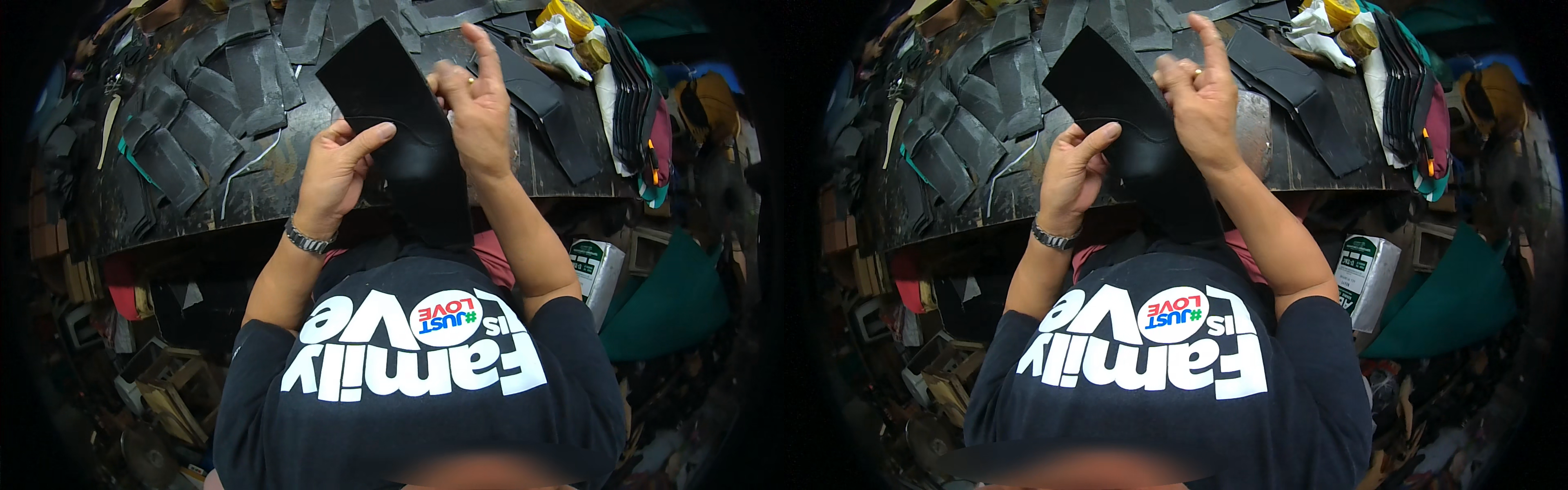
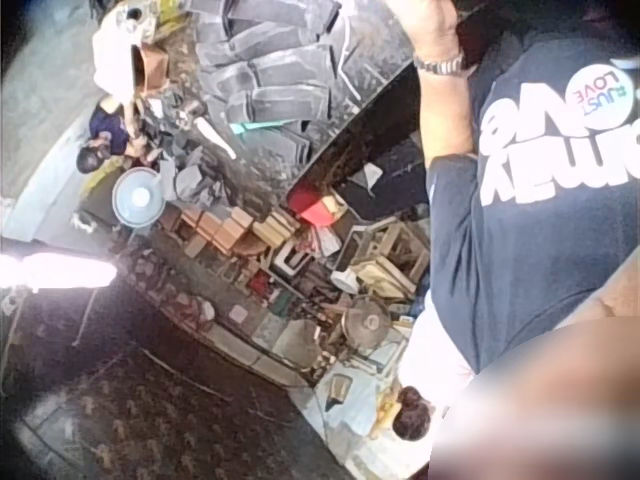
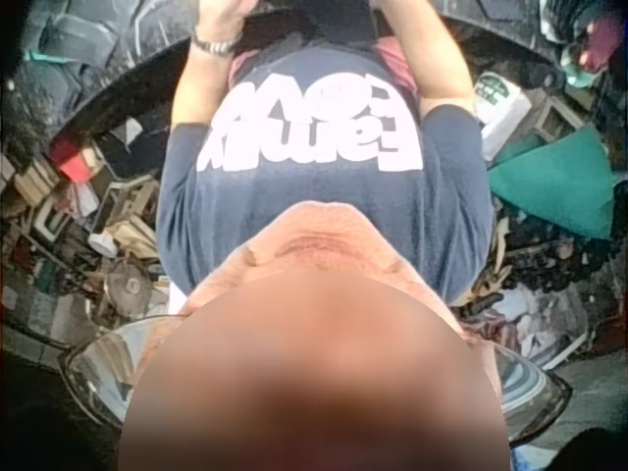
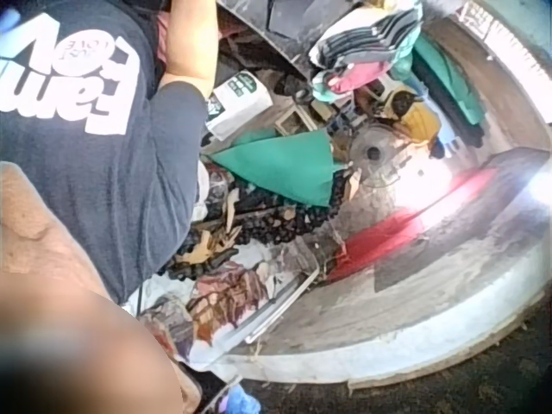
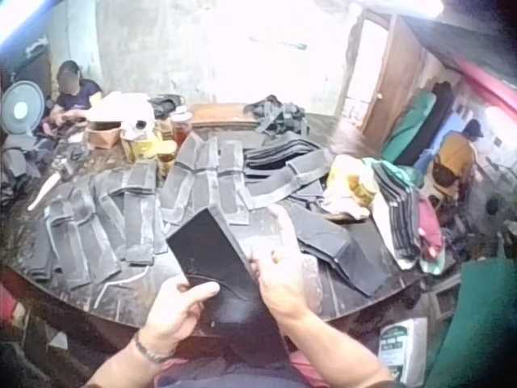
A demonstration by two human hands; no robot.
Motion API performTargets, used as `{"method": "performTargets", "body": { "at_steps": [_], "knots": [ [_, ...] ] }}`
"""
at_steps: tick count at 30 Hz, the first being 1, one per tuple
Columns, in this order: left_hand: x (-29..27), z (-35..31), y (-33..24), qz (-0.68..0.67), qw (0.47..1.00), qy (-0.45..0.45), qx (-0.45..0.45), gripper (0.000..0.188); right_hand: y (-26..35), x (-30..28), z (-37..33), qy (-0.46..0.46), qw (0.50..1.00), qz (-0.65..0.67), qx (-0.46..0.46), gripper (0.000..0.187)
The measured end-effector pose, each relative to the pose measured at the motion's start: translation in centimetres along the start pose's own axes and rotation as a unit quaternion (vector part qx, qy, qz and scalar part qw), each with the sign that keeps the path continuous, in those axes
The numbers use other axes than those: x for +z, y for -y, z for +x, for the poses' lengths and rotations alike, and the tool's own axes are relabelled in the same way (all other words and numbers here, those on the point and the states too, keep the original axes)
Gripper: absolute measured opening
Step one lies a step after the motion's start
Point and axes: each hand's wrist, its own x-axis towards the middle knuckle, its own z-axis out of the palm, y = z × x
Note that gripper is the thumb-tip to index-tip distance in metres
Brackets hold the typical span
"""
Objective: The person folds and aligns black leather pieces on a workbench, then uses a hammer to shape and secure the edges. They handle a white cloth and a metal canister before continuing to assemble the leather item.
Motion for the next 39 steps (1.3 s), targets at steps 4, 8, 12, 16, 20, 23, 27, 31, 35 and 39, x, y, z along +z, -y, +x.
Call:
{"method": "performTargets", "body": {
  "at_steps": [4, 8, 12, 16, 20, 23, 27, 31, 35, 39],
  "knots": [
    [1.2, 0.2, 0.7, -0.041, 0.997, -0.042, 0.041, 0.016, 1.6, -1.0, -1.4, 0.021, 0.998, 0.04, 0.034, 0.081],
    [1.0, 0.1, 0.9, -0.046, 0.997, -0.038, 0.052, 0.019, 1.8, -1.4, -3.4, 0.066, 0.994, 0.026, 0.089, 0.092],
    [0.7, 0.1, 1.5, -0.025, 0.997, -0.029, 0.063, 0.021, 1.4, -1.2, -3.8, 0.042, 0.996, 0.045, 0.065, 0.091],
    [1.4, 0.0, 1.5, -0.005, 0.995, -0.025, 0.098, 0.026, 1.8, -1.1, -3.5, 0.068, 0.997, 0.013, 0.042, 0.091],
    [1.0, 0.9, -1.0, 0.002, 0.99, 0.009, 0.142, 0.034, 2.9, -1.5, -2.9, 0.102, 0.994, -0.019, 0.048, 0.09],
    [0.1, 2.0, -2.7, 0.011, 0.992, 0.01, 0.122, 0.027, 3.5, -1.9, -2.4, 0.13, 0.989, -0.032, 0.063, 0.091],
    [-0.3, 2.4, -2.5, 0.017, 0.991, -0.01, 0.131, 0.021, 3.5, -1.8, -2.4, 0.127, 0.989, -0.037, 0.066, 0.091],
    [0.2, 2.2, -1.3, -0.002, 0.988, -0.009, 0.151, 0.019, 3.0, -1.3, -2.6, 0.11, 0.992, -0.039, 0.055, 0.087],
    [0.3, 2.1, -0.9, 0.006, 0.988, -0.019, 0.153, 0.016, 2.8, -1.0, -2.4, 0.134, 0.988, -0.065, 0.044, 0.082],
    [0.4, 1.9, -0.6, 0.009, 0.987, -0.016, 0.158, 0.018, 2.5, -0.6, -2.5, 0.122, 0.986, -0.115, 0.013, 0.08]
  ]
}}
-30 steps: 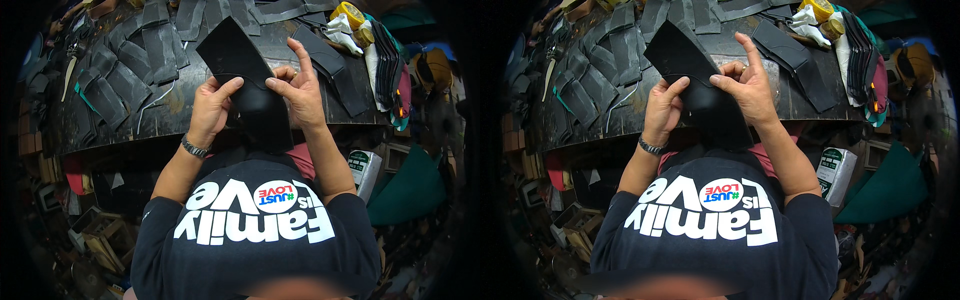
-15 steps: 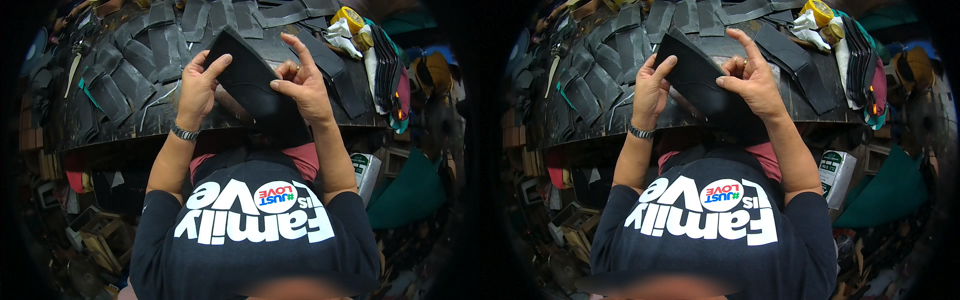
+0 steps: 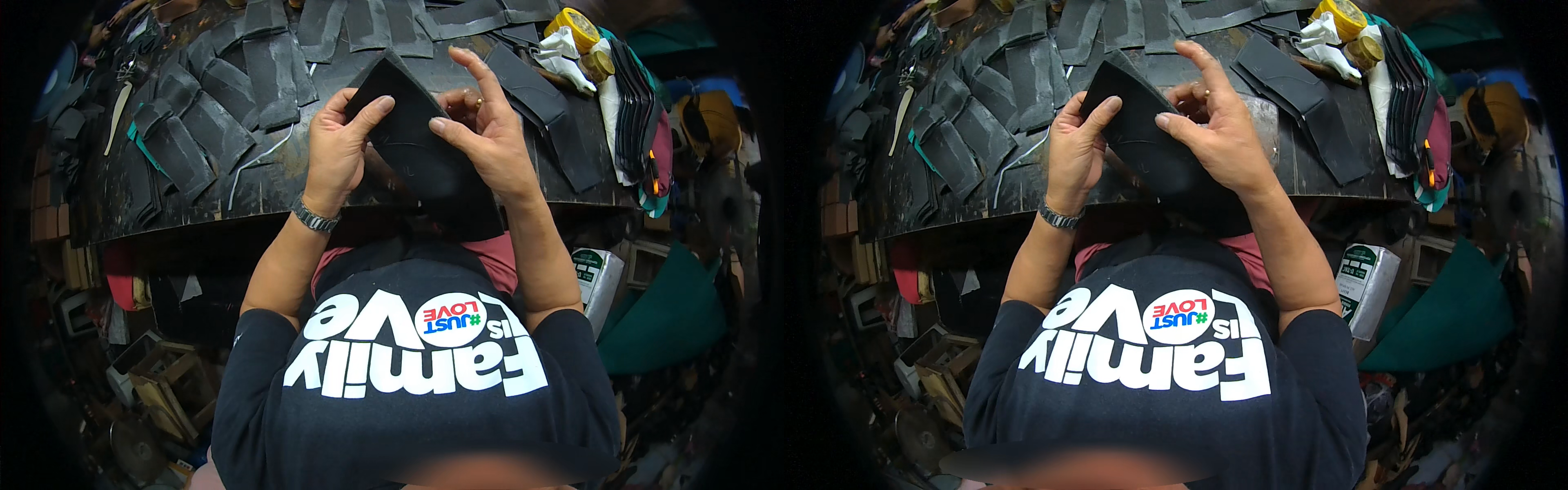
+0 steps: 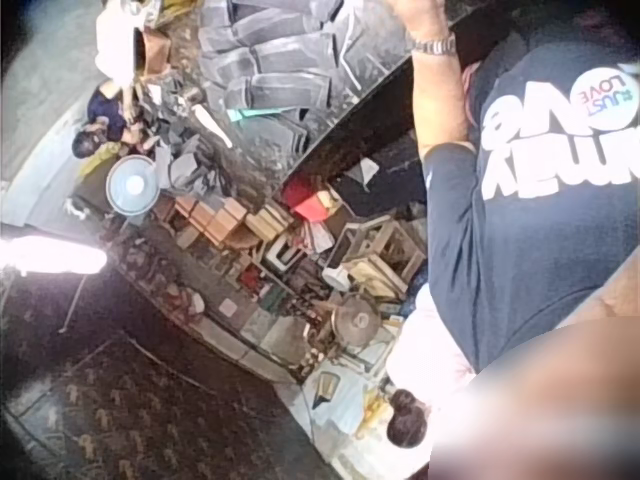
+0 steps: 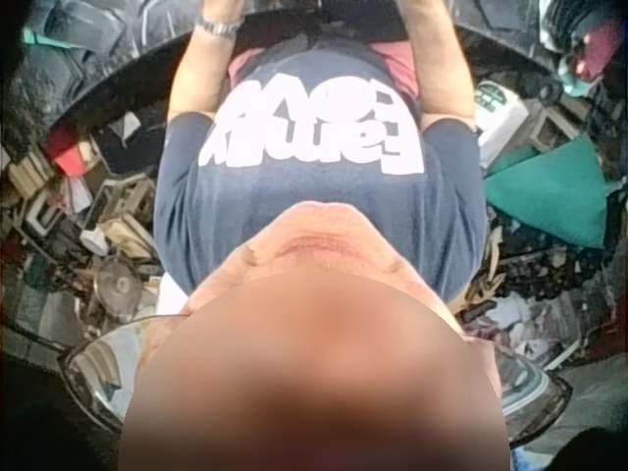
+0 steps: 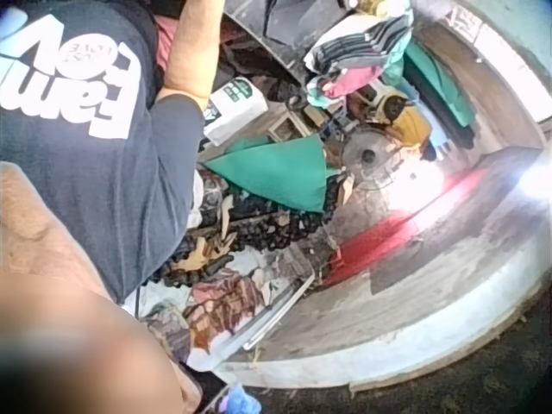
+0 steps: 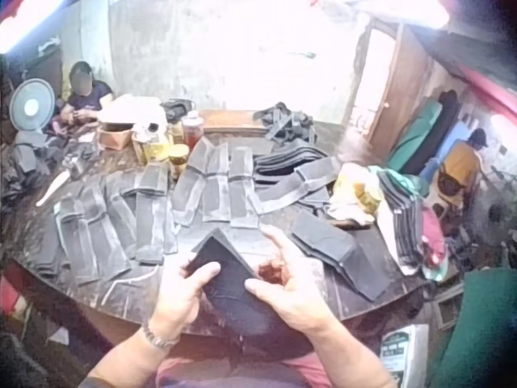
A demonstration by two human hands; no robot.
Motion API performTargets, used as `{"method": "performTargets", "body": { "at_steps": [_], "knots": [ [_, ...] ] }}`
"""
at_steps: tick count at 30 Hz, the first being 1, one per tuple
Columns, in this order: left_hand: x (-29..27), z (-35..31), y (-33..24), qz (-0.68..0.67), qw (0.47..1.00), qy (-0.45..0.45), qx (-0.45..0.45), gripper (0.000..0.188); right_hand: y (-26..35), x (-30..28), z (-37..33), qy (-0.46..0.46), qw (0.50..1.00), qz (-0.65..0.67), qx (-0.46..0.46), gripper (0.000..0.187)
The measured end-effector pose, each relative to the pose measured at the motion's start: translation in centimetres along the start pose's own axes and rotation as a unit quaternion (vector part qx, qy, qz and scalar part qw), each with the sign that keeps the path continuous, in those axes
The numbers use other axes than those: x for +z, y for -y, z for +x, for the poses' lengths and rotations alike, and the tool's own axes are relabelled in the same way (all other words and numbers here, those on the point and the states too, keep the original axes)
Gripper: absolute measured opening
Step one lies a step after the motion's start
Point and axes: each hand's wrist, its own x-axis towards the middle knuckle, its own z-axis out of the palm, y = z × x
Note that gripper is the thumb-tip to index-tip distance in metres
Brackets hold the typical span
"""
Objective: The person folds and aligns black leather pieces on a workbench, then uses a hammer to shape and secure the edges. They handle a white cloth and a metal canister before continuing to assemble the leather item.
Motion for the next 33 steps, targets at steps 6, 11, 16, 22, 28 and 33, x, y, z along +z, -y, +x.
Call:
{"method": "performTargets", "body": {
  "at_steps": [6, 11, 16, 22, 28, 33],
  "knots": [
    [1.6, -0.2, 0.0, 0.044, 0.999, -0.023, 0.016, 0.031, 0.2, 0.3, 0.0, 0.01, 1.0, 0.027, 0.008, 0.079],
    [0.7, 0.7, -2.1, 0.093, 0.99, 0.032, -0.099, 0.033, 0.7, 0.3, -0.3, 0.025, 0.999, -0.039, -0.005, 0.081],
    [-0.7, 1.1, -2.1, 0.089, 0.981, 0.066, -0.161, 0.024, 0.5, -0.2, -1.3, 0.046, 0.998, -0.023, 0.046, 0.091],
    [-0.3, -0.4, -3.8, 0.035, 0.993, 0.098, -0.061, 0.02, 4.1, -1.2, -5.0, 0.183, 0.961, -0.17, 0.121, 0.056],
    [-1.3, 0.7, -6.6, 0.109, 0.912, 0.344, 0.193, 0.014, 5.6, -1.2, -6.3, -0.002, 0.82, -0.532, -0.213, 0.059],
    [-3.7, 1.2, -6.7, 0.479, 0.776, 0.345, 0.223, 0.031, -0.2, -0.2, -5.1, 0.114, 0.76, -0.63, -0.112, 0.073]
  ]
}}
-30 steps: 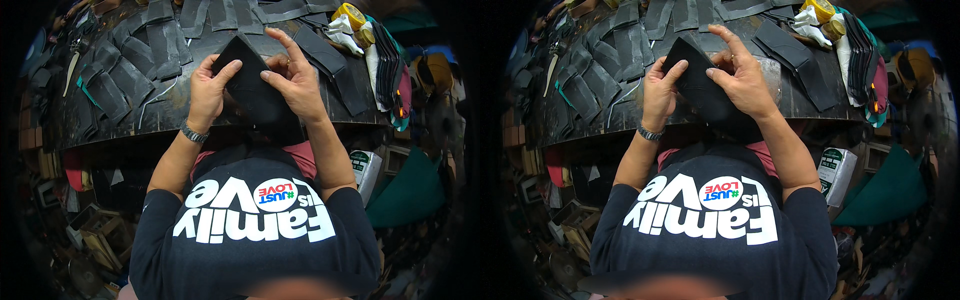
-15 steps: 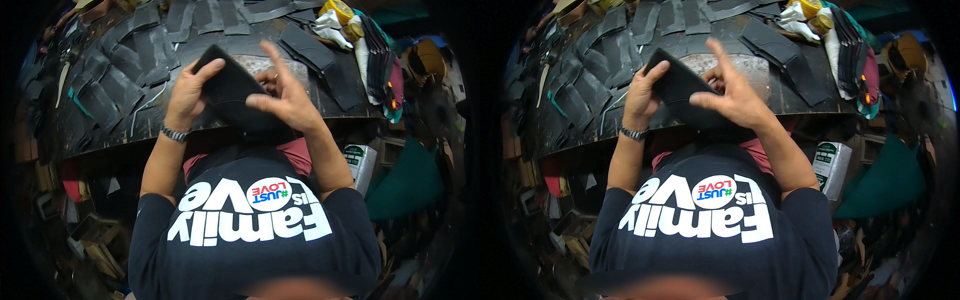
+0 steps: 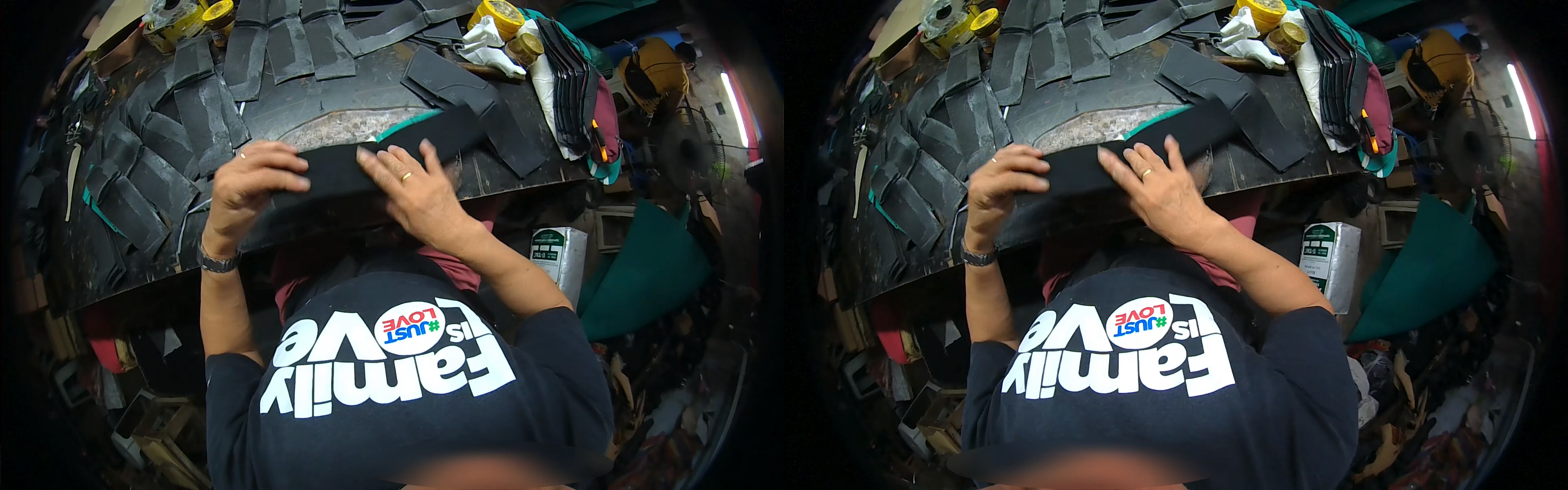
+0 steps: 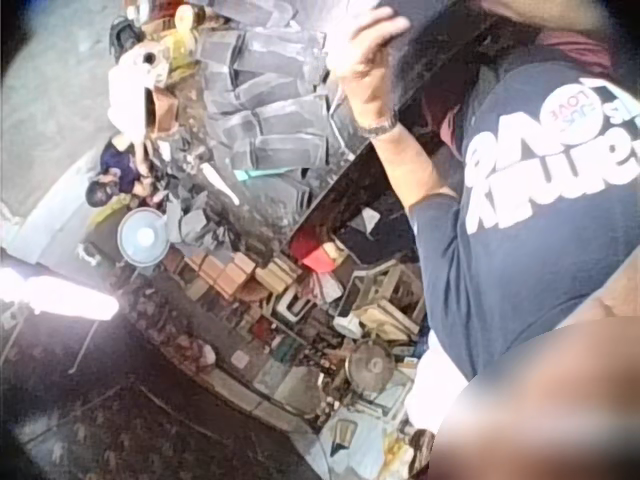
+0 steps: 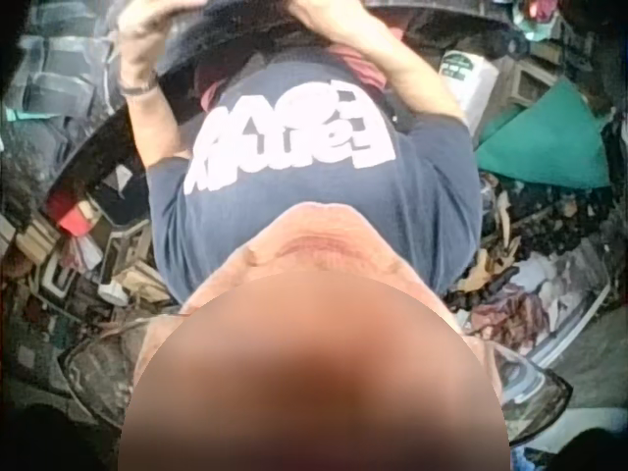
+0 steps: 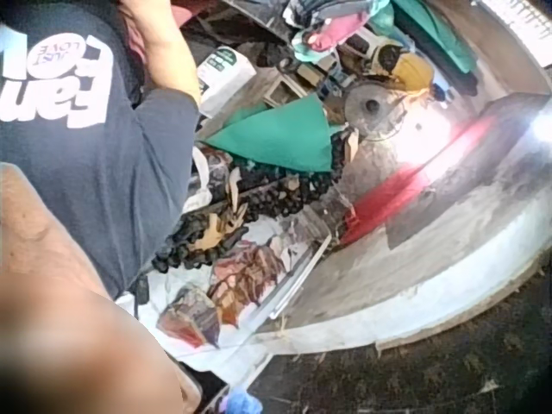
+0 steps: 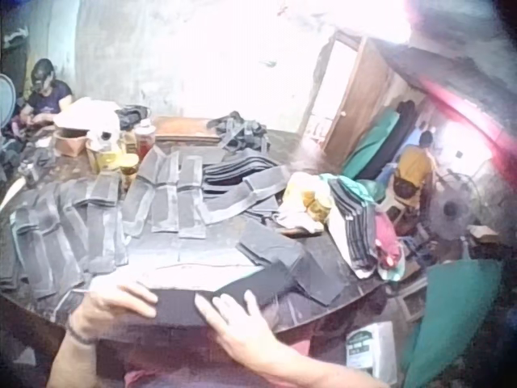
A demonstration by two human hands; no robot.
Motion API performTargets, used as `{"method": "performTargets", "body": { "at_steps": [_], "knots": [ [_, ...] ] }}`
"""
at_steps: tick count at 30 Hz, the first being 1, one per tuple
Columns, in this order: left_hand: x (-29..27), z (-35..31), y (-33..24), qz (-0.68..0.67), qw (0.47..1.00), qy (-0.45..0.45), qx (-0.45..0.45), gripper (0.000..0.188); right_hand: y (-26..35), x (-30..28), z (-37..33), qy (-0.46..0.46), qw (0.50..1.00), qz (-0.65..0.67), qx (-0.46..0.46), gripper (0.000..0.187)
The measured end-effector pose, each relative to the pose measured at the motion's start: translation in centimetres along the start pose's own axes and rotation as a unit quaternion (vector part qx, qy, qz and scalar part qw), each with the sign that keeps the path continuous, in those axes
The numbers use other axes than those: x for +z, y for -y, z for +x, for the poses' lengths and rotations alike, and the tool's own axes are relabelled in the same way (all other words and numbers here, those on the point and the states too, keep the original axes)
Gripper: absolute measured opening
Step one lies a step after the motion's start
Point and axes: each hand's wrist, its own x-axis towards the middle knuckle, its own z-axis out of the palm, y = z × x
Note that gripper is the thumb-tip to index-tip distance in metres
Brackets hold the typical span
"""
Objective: The person folds and aligns black leather pieces on a workbench, then uses a hammer to shape and secure the edges. They handle a white cloth and a metal canister before continuing to assemble the leather item.
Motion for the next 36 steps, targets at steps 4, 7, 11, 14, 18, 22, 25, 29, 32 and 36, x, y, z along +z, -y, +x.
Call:
{"method": "performTargets", "body": {
  "at_steps": [4, 7, 11, 14, 18, 22, 25, 29, 32, 36],
  "knots": [
    [-0.3, -1.7, -1.6, 0.106, 0.984, 0.125, -0.075, 0.039, -5.4, -0.7, -1.2, -0.165, 0.956, 0.242, 0.004, 0.054],
    [-1.0, -1.9, -3.8, 0.141, 0.957, 0.22, -0.121, 0.044, -14.5, -2.0, 1.1, -0.218, 0.939, 0.211, 0.16, 0.039],
    [0.7, 0.0, -4.5, 0.067, 0.968, 0.175, -0.166, 0.056, -24.4, -0.6, 4.6, -0.027, 0.977, -0.087, 0.194, 0.047],
    [5.5, 1.4, -3.7, 0.032, 0.959, 0.031, -0.281, 0.043, -27.6, 0.8, 5.9, 0.099, 0.965, -0.167, 0.178, 0.049],
    [9.0, 2.8, -2.0, 0.185, 0.96, -0.002, -0.212, 0.05, -27.7, 1.2, 6.2, 0.119, 0.958, -0.237, 0.111, 0.042],
    [10.1, 3.7, -1.3, 0.126, 0.962, 0.013, -0.242, 0.053, -26.5, 0.2, 5.7, -0.02, 0.937, -0.347, 0.034, 0.03],
    [10.4, 4.4, -1.0, 0.064, 0.969, 0.018, -0.239, 0.053, -26.6, -0.3, 5.5, -0.099, 0.9, -0.423, 0.03, 0.028],
    [9.4, 5.1, 0.6, -0.014, 0.968, 0.057, -0.243, 0.052, -27.6, -1.7, 5.7, -0.172, 0.886, -0.422, 0.08, 0.019],
    [6.4, 4.7, 2.3, -0.048, 0.956, 0.12, -0.264, 0.055, -25.3, -3.4, 5.7, -0.173, 0.902, -0.294, 0.265, 0.029],
    [3.1, 3.3, 3.6, -0.097, 0.939, 0.153, -0.294, 0.059, -15.5, -6.7, 2.5, -0.237, 0.89, 0.329, 0.208, 0.04]
  ]
}}
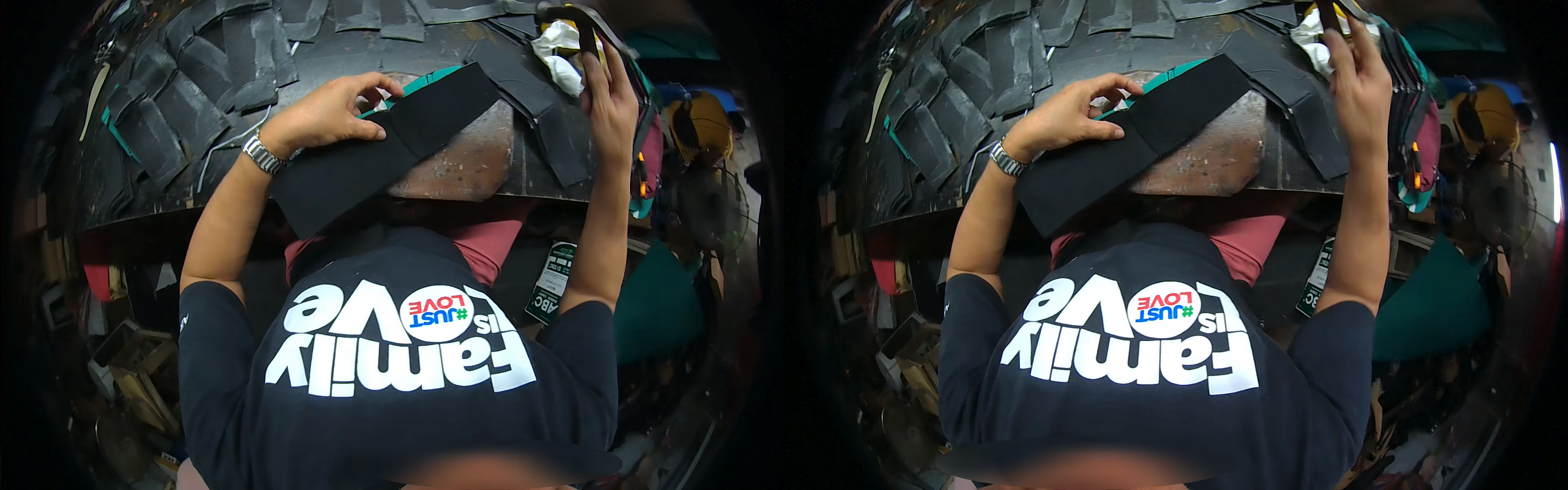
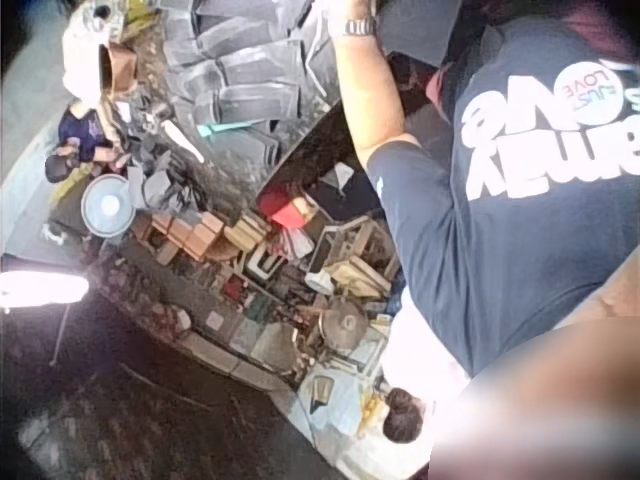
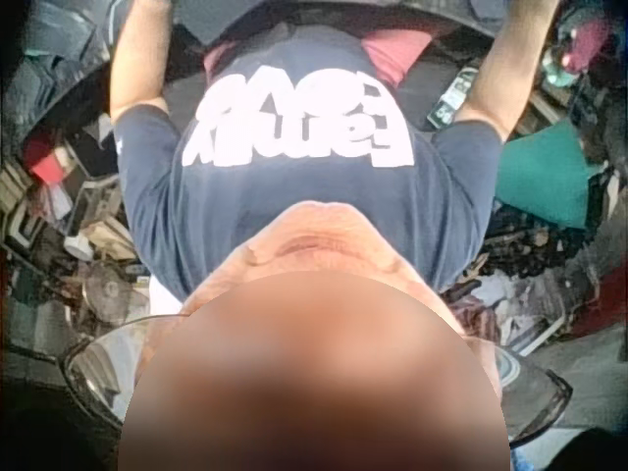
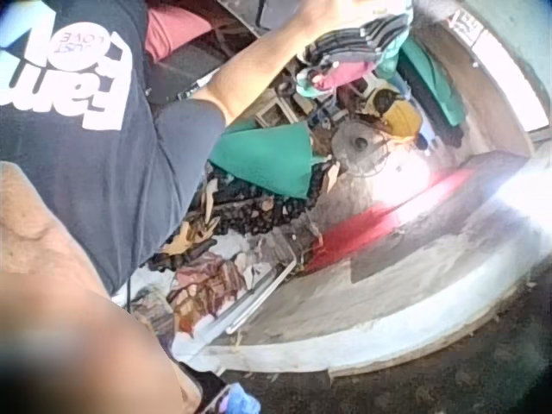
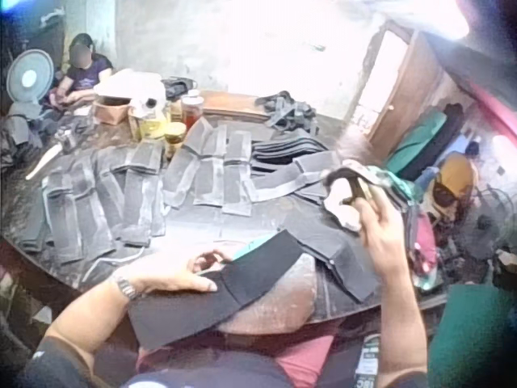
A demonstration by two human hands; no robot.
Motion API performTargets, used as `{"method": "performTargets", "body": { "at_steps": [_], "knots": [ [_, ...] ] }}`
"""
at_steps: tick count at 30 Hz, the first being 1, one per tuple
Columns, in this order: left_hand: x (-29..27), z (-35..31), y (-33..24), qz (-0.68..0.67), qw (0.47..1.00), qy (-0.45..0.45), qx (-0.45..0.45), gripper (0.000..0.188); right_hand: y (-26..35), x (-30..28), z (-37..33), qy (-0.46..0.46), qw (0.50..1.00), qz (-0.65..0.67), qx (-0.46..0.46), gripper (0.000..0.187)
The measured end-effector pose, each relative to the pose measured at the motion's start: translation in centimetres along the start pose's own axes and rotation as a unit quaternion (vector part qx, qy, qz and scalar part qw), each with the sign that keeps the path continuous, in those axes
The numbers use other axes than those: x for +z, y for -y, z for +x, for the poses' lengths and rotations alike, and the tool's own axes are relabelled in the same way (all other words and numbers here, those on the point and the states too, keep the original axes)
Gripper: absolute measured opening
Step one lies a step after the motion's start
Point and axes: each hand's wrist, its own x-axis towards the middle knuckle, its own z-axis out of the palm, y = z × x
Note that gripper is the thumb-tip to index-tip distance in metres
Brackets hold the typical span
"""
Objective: The person folds and aligns black leather pieces on a workbench, then uses a hammer to shape and secure the edges. They handle a white cloth and a metal canister before continuing to assemble the leather item.
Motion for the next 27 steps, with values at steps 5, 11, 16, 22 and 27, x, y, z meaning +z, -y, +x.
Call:
{"method": "performTargets", "body": {
  "at_steps": [5, 11, 16, 22, 27],
  "knots": [
    [-1.1, -0.5, 0.5, 0.009, 0.999, 0.028, -0.014, 0.061, 4.7, 6.3, -10.9, 0.154, 0.986, 0.035, -0.062, 0.034],
    [-0.8, -1.0, -0.2, 0.012, 1.0, 0.016, 0.013, 0.064, 4.9, 9.0, -12.4, 0.202, 0.978, -0.044, -0.032, 0.025],
    [-1.0, -1.4, -0.9, -0.004, 1.0, 0.015, -0.02, 0.058, 6.3, 10.2, -11.4, 0.251, 0.957, -0.14, -0.038, 0.039],
    [-1.1, -1.8, -0.6, 0.08, 0.996, 0.018, 0.015, 0.058, 5.6, 8.3, -13.1, 0.21, 0.975, -0.046, -0.056, 0.028],
    [-1.3, -1.6, -0.3, -0.005, 0.999, 0.042, 0.034, 0.061, 5.5, 7.5, -14.2, 0.26, 0.959, -0.111, -0.015, 0.028]
  ]
}}
